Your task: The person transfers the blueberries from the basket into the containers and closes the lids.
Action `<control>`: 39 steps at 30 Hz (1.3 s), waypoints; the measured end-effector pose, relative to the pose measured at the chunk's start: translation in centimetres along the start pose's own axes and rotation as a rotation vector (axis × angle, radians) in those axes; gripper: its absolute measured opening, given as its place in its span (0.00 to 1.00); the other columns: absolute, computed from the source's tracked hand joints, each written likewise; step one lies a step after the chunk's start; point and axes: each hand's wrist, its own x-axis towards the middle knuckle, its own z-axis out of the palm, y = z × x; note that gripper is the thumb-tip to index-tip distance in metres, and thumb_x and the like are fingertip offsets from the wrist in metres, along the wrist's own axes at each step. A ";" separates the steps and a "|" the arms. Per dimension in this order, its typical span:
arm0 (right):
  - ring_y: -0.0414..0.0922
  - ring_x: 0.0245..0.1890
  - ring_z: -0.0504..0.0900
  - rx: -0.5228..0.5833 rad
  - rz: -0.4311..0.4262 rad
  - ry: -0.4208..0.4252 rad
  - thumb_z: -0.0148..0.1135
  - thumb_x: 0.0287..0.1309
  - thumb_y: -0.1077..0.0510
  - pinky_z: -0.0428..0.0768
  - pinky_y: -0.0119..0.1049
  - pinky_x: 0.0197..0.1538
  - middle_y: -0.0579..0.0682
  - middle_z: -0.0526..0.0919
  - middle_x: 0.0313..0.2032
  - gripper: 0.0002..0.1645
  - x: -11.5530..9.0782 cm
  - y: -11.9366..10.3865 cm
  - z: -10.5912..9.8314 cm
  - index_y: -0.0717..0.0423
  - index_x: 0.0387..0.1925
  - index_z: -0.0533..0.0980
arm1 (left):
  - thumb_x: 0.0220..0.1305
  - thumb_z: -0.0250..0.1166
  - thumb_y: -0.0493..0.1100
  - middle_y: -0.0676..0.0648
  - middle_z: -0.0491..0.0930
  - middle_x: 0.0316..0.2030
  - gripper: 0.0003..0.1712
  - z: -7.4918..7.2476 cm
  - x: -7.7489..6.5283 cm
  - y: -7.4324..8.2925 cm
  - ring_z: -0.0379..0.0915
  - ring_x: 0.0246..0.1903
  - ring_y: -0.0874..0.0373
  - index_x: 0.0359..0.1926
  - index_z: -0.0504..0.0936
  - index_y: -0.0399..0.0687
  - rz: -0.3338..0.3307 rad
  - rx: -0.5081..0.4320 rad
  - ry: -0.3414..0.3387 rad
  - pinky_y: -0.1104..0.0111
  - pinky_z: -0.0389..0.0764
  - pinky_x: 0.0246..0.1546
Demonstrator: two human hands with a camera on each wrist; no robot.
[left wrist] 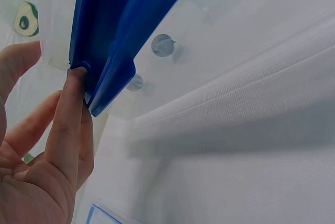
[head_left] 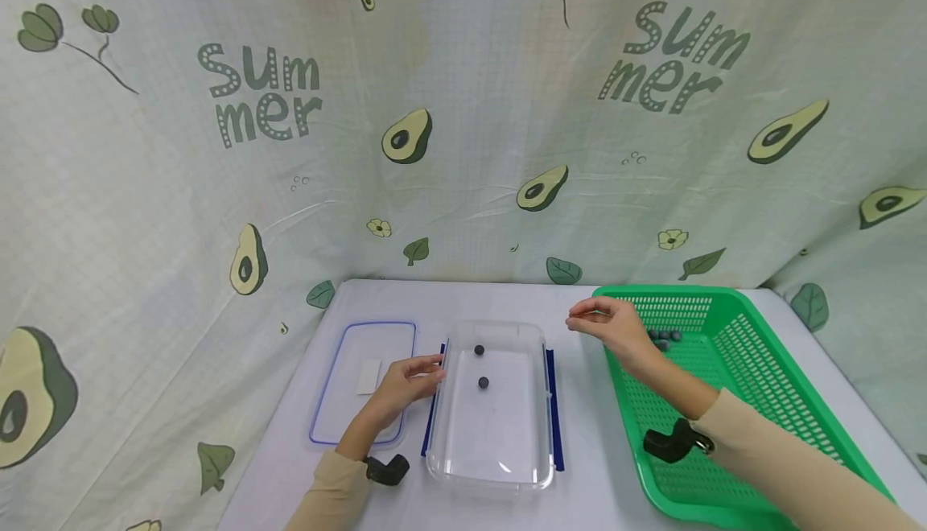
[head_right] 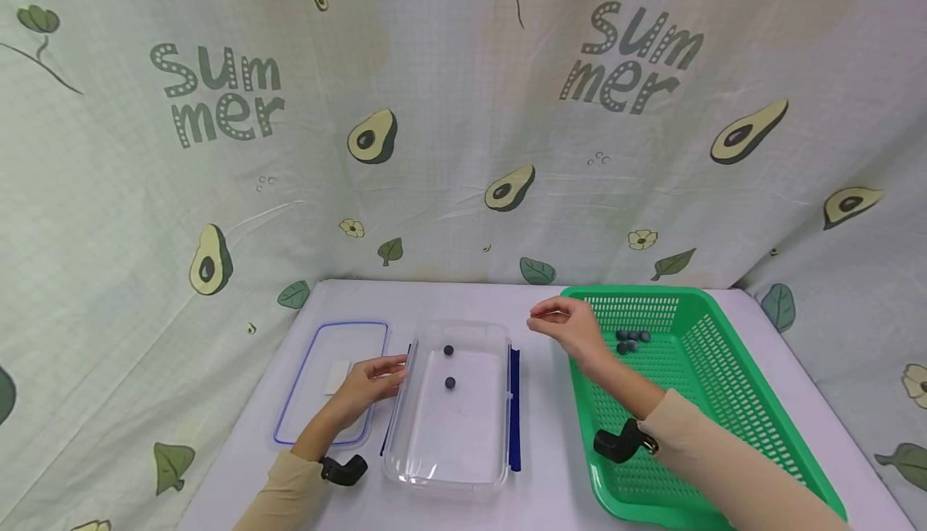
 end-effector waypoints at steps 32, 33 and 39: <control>0.29 0.34 0.82 -0.173 0.063 0.176 0.70 0.60 0.60 0.80 0.22 0.39 0.36 0.85 0.33 0.23 -0.4 3.3 -7.7 0.75 0.48 0.78 | 0.68 0.67 0.45 0.43 0.81 0.48 0.29 0.7 -0.1 0.4 0.80 0.52 0.46 0.65 0.74 0.36 -0.013 0.041 0.042 0.62 0.84 0.50; 0.28 0.34 0.82 -0.185 0.068 0.175 0.70 0.60 0.60 0.79 0.22 0.39 0.35 0.85 0.33 0.23 -0.4 3.6 -7.8 0.75 0.49 0.78 | 0.68 0.67 0.45 0.44 0.81 0.48 0.29 0.7 -0.1 0.3 0.80 0.51 0.46 0.65 0.74 0.36 -0.013 0.038 0.042 0.62 0.85 0.50; 0.28 0.32 0.81 -0.244 0.078 0.190 0.70 0.60 0.60 0.82 0.28 0.38 0.41 0.86 0.33 0.23 0.0 5.5 -8.3 0.76 0.50 0.78 | 0.68 0.67 0.46 0.44 0.81 0.48 0.29 0.8 0.0 0.3 0.80 0.51 0.46 0.64 0.75 0.35 -0.011 0.035 0.044 0.62 0.85 0.50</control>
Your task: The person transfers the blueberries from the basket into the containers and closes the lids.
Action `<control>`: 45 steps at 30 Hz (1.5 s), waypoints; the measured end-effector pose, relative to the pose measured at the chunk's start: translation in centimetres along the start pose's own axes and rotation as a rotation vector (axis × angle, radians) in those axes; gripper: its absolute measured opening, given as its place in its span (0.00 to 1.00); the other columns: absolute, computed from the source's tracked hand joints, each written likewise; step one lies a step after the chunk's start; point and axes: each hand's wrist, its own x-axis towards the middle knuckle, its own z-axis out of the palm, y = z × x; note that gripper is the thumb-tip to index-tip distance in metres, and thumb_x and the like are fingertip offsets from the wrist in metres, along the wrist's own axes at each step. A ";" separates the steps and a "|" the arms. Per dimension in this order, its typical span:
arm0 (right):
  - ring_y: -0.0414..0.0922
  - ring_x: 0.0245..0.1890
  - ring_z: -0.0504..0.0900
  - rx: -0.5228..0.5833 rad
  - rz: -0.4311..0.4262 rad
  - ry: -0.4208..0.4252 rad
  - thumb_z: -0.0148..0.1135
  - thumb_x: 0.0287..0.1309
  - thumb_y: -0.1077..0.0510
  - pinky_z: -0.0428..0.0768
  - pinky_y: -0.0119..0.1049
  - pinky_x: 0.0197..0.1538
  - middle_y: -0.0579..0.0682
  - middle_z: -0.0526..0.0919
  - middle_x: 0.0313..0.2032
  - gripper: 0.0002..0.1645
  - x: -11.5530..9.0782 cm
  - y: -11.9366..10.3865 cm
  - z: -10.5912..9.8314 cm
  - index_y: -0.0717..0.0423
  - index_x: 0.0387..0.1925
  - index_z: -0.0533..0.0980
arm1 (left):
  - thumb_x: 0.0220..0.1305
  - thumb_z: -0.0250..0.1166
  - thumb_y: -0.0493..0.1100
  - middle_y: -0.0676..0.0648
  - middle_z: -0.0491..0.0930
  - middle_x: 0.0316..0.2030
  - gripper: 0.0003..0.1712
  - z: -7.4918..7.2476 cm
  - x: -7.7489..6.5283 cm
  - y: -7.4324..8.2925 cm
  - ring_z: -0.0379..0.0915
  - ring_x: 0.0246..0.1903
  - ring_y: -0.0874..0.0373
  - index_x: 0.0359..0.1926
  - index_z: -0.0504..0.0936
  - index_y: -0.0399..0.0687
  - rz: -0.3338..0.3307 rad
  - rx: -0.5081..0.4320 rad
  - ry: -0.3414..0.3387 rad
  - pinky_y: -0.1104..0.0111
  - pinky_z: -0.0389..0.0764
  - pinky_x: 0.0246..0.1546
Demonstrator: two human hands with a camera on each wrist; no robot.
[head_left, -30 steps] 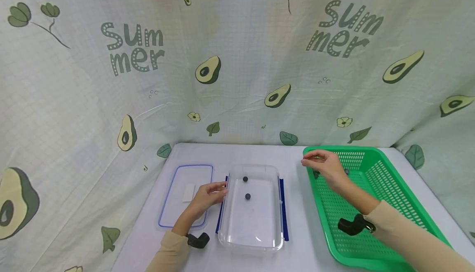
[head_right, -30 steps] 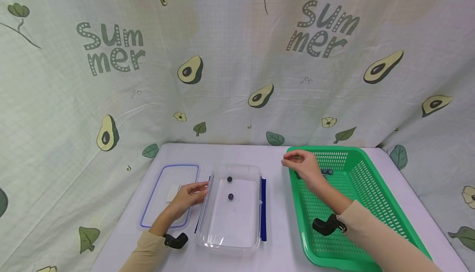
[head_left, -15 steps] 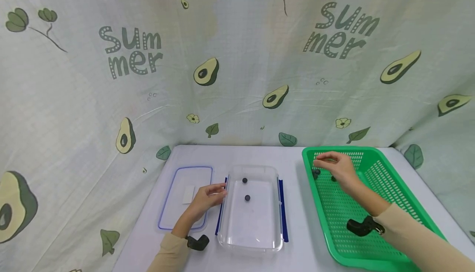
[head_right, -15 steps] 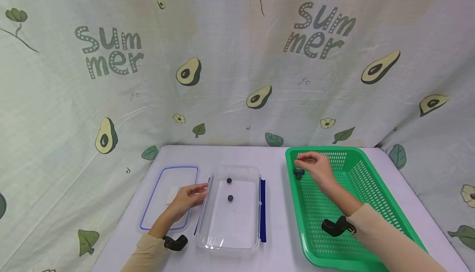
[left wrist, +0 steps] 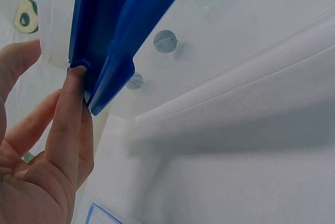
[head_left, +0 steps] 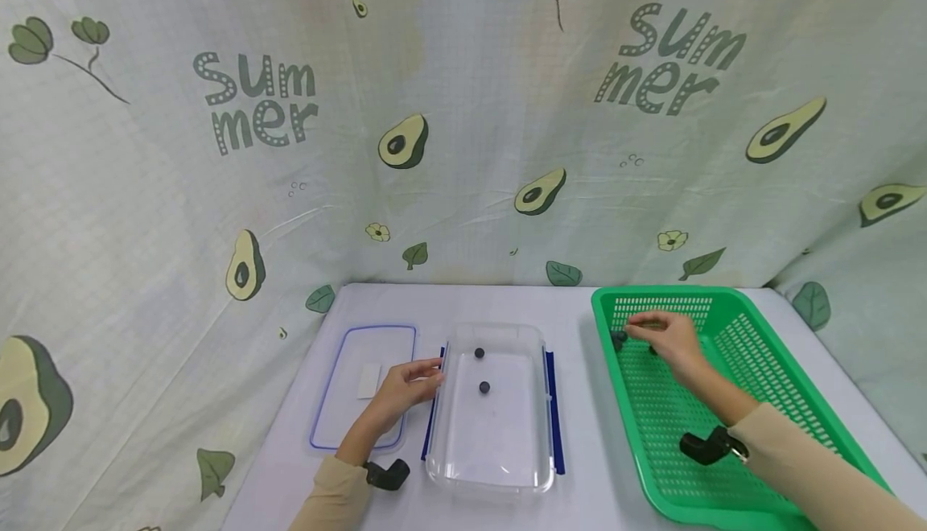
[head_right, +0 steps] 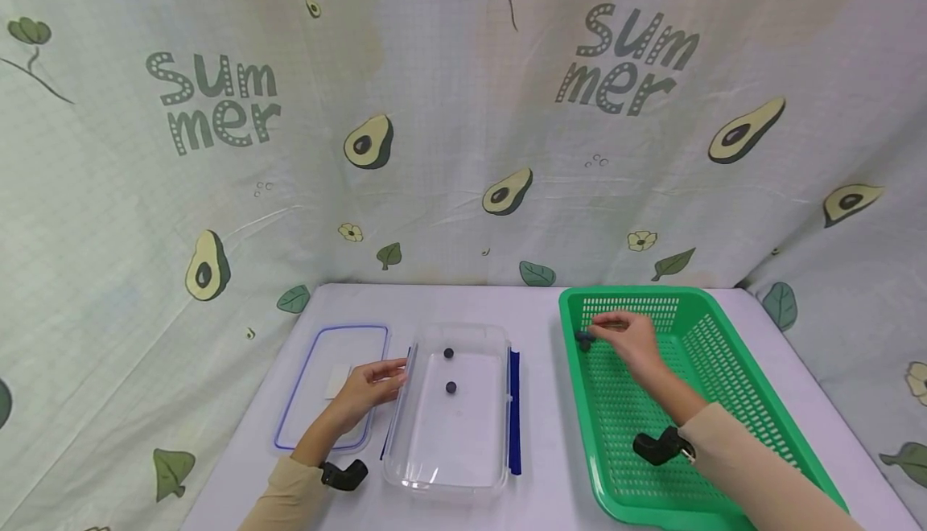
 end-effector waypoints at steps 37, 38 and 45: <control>0.56 0.35 0.86 -0.268 -0.092 0.090 0.73 0.53 0.67 0.80 0.25 0.29 0.64 0.86 0.35 0.14 0.7 6.3 3.3 0.74 0.39 0.82 | 0.65 0.69 0.48 0.42 0.81 0.49 0.31 -0.4 -0.1 -0.5 0.79 0.52 0.46 0.64 0.75 0.37 -0.007 -0.029 -0.025 0.64 0.84 0.51; 0.56 0.35 0.86 -0.278 -0.090 0.090 0.73 0.53 0.66 0.80 0.25 0.28 0.64 0.86 0.35 0.13 0.7 6.4 3.3 0.73 0.38 0.82 | 0.65 0.69 0.48 0.42 0.81 0.49 0.31 -0.4 -0.2 -0.5 0.80 0.52 0.46 0.64 0.75 0.36 0.000 -0.025 -0.026 0.63 0.84 0.50; 0.56 0.33 0.85 -0.283 -0.117 0.082 0.72 0.52 0.69 0.81 0.26 0.28 0.64 0.85 0.33 0.11 0.9 6.7 3.7 0.74 0.37 0.82 | 0.66 0.69 0.46 0.42 0.81 0.49 0.29 -0.4 -0.3 -0.3 0.80 0.51 0.47 0.63 0.76 0.36 -0.005 -0.032 -0.010 0.64 0.84 0.50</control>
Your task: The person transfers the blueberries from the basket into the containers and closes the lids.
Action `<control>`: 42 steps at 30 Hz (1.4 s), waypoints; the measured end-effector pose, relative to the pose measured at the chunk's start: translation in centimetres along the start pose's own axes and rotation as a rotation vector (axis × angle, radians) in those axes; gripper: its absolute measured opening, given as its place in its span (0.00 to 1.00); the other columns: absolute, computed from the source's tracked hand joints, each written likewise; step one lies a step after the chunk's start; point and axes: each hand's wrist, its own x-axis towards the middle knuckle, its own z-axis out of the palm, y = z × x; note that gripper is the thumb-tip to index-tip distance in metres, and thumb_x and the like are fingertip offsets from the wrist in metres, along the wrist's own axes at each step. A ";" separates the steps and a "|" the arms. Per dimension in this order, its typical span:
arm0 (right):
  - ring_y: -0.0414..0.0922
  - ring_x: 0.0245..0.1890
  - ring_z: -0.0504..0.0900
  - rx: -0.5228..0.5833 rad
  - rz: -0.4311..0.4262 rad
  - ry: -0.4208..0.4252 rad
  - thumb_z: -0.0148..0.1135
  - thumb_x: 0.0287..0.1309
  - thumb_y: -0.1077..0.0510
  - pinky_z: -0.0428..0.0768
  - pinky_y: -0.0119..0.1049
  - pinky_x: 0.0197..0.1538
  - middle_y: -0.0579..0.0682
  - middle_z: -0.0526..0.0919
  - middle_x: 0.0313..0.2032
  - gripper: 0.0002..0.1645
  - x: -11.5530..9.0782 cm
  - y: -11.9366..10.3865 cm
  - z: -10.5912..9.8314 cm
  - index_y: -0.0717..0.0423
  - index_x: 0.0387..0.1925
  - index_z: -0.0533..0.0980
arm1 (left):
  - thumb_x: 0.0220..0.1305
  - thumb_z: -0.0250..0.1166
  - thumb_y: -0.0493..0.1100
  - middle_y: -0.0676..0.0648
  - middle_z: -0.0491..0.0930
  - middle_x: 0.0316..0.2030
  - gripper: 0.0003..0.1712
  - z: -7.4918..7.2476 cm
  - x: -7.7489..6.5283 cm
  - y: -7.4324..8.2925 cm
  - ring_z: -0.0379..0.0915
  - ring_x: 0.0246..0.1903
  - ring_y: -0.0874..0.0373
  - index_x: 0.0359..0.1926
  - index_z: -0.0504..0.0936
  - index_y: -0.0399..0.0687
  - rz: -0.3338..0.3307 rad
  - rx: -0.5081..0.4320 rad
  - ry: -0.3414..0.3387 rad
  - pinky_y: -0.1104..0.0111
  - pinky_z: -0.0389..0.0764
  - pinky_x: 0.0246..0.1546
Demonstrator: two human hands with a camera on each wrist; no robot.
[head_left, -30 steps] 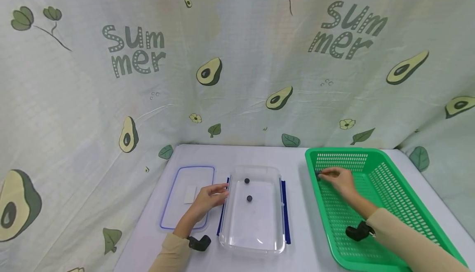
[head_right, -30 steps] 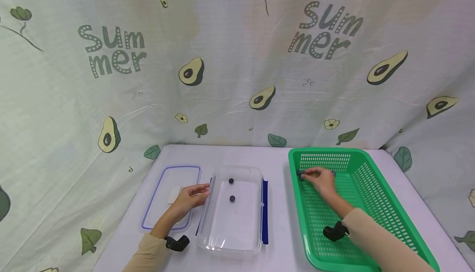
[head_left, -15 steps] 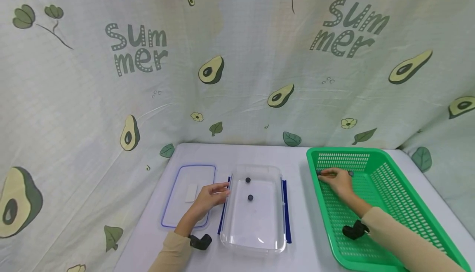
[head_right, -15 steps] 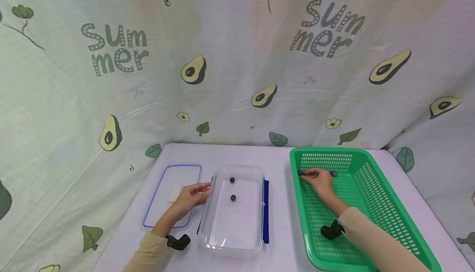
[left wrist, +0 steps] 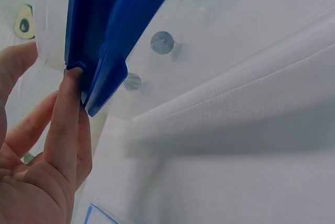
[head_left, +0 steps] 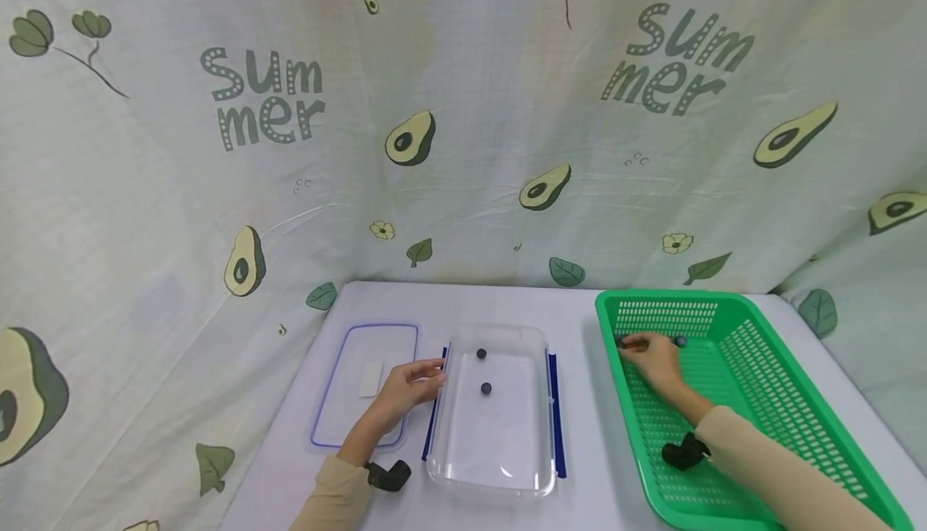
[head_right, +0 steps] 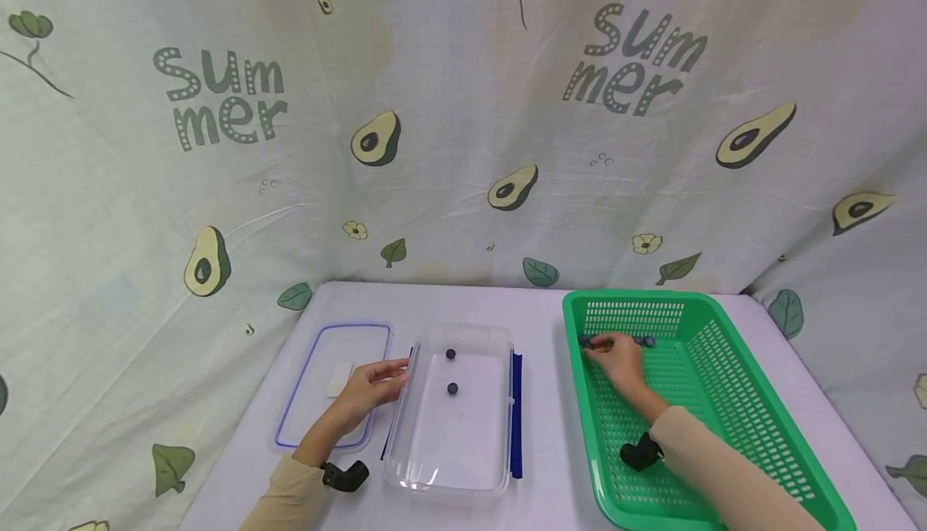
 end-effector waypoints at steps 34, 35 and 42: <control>0.25 0.29 0.77 0.132 0.048 0.037 0.73 0.55 0.64 0.82 0.22 0.31 0.64 0.85 0.40 0.17 1.0 -4.8 -2.9 0.73 0.43 0.81 | 0.66 0.68 0.45 0.41 0.81 0.50 0.29 -0.1 0.1 -0.4 0.79 0.52 0.45 0.64 0.76 0.37 0.002 0.028 0.004 0.62 0.85 0.49; 0.25 0.30 0.77 0.133 0.053 0.031 0.73 0.56 0.63 0.82 0.23 0.32 0.63 0.85 0.40 0.17 0.9 -5.1 -3.1 0.72 0.43 0.81 | 0.67 0.68 0.45 0.41 0.81 0.50 0.28 -0.1 0.2 -0.5 0.79 0.52 0.45 0.64 0.75 0.37 0.001 0.032 0.005 0.62 0.85 0.49; 0.25 0.34 0.79 0.193 0.024 -0.016 0.74 0.57 0.58 0.85 0.28 0.37 0.63 0.84 0.45 0.20 0.7 -7.3 -4.1 0.69 0.46 0.81 | 0.69 0.66 0.44 0.41 0.81 0.49 0.28 0.2 0.0 -0.2 0.79 0.52 0.44 0.64 0.74 0.35 0.022 0.093 0.016 0.61 0.84 0.50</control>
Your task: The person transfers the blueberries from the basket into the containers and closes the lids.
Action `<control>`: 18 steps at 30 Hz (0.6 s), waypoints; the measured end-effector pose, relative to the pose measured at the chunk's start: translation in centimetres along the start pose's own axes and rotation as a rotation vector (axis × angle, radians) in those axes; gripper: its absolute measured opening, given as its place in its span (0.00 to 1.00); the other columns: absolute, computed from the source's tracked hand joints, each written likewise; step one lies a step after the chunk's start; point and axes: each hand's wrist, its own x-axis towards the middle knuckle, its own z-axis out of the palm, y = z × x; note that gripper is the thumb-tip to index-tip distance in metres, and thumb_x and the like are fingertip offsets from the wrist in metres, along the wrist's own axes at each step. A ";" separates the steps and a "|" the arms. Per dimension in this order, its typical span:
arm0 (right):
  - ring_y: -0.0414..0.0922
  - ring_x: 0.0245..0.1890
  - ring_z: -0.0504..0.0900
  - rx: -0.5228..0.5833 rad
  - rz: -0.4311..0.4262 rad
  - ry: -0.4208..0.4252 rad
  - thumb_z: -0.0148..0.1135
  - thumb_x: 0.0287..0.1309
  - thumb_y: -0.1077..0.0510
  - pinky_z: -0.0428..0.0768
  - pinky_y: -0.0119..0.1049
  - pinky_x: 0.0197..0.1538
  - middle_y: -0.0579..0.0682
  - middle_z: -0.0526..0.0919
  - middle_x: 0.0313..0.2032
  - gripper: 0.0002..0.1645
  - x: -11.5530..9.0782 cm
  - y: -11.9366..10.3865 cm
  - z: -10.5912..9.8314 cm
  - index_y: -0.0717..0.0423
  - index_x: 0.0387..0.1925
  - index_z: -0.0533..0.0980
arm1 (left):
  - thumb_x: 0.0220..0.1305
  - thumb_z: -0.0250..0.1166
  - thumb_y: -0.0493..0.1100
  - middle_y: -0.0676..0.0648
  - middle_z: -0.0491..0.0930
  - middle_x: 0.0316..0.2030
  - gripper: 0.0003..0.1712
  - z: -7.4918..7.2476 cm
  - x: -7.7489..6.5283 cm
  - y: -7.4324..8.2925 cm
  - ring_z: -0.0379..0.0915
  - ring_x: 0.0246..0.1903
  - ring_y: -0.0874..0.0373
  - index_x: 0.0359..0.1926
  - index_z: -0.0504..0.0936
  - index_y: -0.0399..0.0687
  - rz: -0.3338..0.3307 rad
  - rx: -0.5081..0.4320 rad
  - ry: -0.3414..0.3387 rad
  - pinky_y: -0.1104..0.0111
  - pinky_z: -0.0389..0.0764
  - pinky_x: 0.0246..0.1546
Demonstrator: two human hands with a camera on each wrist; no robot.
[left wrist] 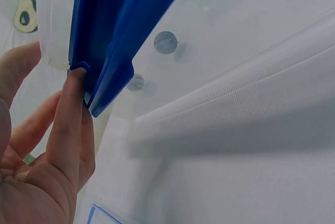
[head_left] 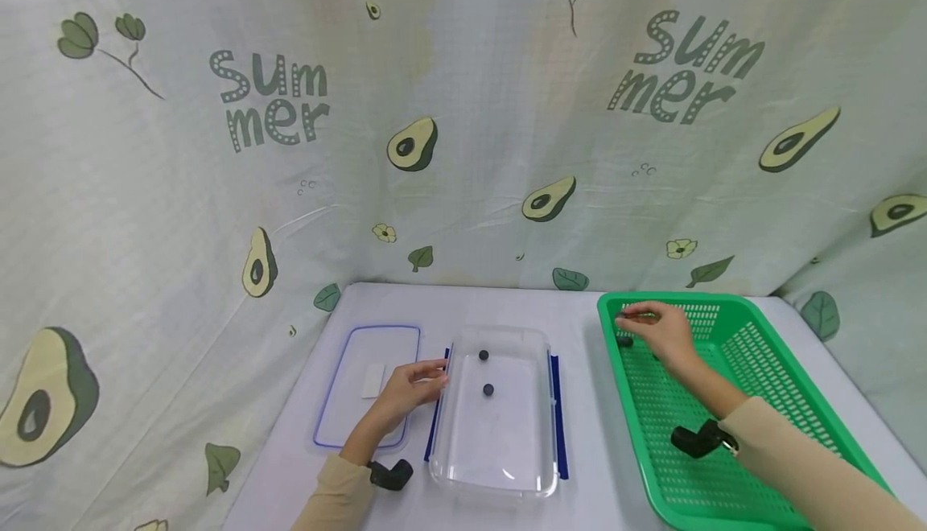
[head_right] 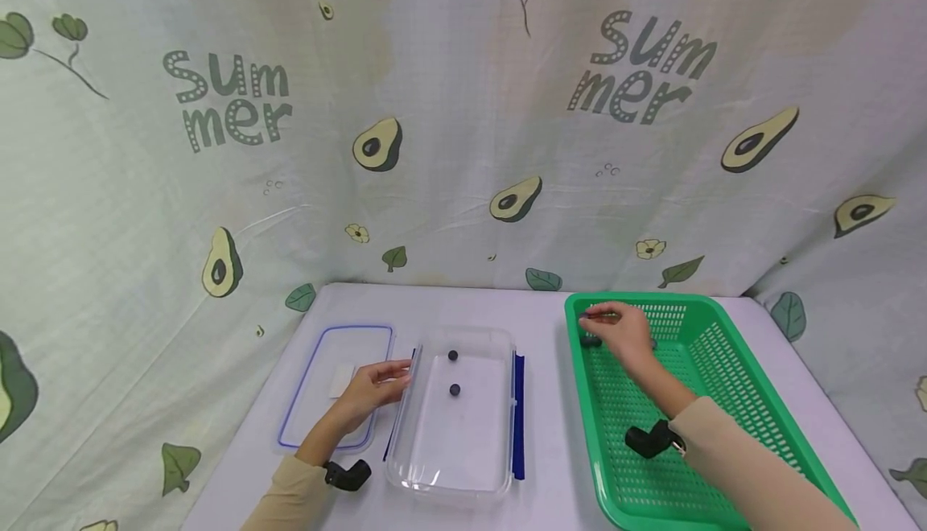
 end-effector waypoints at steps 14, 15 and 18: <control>0.30 0.36 0.82 0.079 -0.018 -0.105 0.73 0.58 0.56 0.86 0.37 0.41 0.64 0.82 0.48 0.23 -1.1 -4.3 1.6 0.70 0.48 0.80 | 0.69 0.66 0.44 0.42 0.81 0.49 0.27 -0.2 -0.3 0.3 0.79 0.52 0.44 0.64 0.75 0.35 0.005 -0.021 -0.008 0.62 0.84 0.50; 0.31 0.36 0.82 0.077 -0.021 -0.110 0.73 0.58 0.56 0.86 0.36 0.41 0.63 0.82 0.48 0.23 -1.1 -4.5 1.8 0.69 0.48 0.80 | 0.68 0.67 0.44 0.42 0.81 0.49 0.28 -0.2 -0.2 0.1 0.79 0.52 0.44 0.64 0.75 0.36 0.007 -0.029 -0.011 0.62 0.84 0.50; 0.33 0.36 0.83 0.086 -0.028 -0.132 0.74 0.57 0.57 0.85 0.33 0.42 0.62 0.83 0.47 0.21 -1.2 -5.2 2.5 0.69 0.47 0.81 | 0.67 0.68 0.46 0.42 0.81 0.50 0.29 -0.2 -0.2 -0.2 0.79 0.52 0.45 0.64 0.75 0.37 0.009 -0.043 -0.017 0.62 0.84 0.50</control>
